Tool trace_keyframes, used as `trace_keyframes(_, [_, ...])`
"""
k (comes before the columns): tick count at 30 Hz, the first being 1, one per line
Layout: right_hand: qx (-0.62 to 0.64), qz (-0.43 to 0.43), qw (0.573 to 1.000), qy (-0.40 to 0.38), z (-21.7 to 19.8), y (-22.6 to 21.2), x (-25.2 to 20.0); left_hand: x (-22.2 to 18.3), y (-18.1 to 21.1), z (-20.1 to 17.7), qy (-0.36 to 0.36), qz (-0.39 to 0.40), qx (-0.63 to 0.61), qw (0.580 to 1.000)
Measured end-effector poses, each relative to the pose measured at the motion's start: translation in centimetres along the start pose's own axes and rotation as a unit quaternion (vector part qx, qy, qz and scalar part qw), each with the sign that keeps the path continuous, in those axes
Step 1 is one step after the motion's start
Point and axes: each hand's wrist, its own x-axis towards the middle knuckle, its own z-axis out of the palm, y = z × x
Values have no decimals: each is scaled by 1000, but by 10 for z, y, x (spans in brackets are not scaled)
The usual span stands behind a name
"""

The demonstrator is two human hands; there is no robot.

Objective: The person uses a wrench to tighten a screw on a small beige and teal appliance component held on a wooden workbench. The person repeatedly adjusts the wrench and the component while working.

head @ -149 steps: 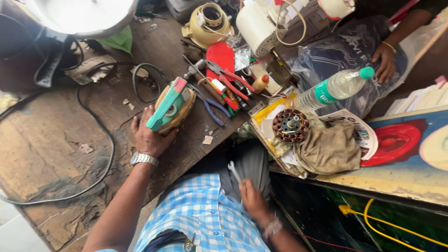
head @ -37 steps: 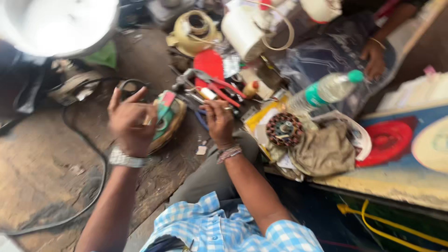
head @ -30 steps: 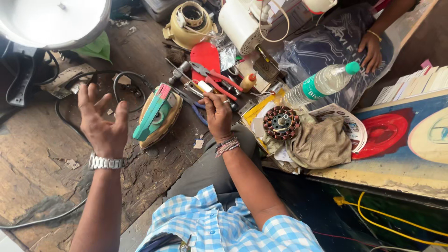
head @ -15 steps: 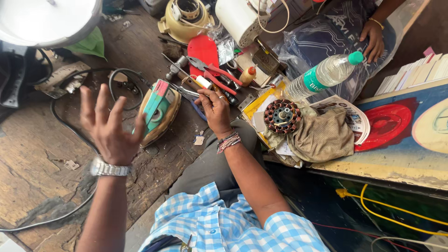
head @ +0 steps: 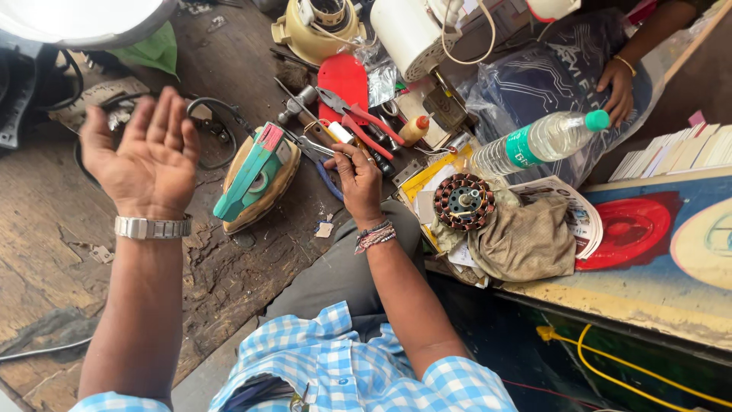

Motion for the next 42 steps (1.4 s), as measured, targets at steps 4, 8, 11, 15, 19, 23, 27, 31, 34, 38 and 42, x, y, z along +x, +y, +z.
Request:
trace_keyframes(4, [15,-22,1000,-6,1,3,-3,6,-1,-59,-2,45,197,979])
trace_keyframes(8, [28,-22,999,-3,3,3,4,-4,-20,-119,-51,227,407,883])
trace_keyframes(11, [15,-6,1000,-1,2,5,1,-16,-39,-154,-139,311,540,769])
trace_keyframes(15, [38,11,999,1,1,9,0,-25,-49,-167,-235,354,649,631])
trace_keyframes(19, [55,23,998,9,-2,12,1,-22,-48,-161,-200,319,768,518])
trace_keyframes(23, [16,-15,996,88,-4,12,0,-19,-46,-162,-172,327,849,379])
trace_keyframes(27, [235,26,961,142,-17,14,4,-14,-57,-165,-166,364,849,347])
trace_keyframes(31, [185,-3,972,147,-20,11,-1,-16,-53,-171,-144,366,861,324])
trace_keyframes(34, [117,-56,987,96,-20,11,-4,-11,-52,-169,-138,346,892,255])
trace_keyframes(38, [84,28,996,-2,-9,13,-7,-16,-41,-166,-152,328,902,236])
trace_keyframes(42, [-177,68,976,-109,-6,11,-5,-16,-42,-162,-154,341,897,236])
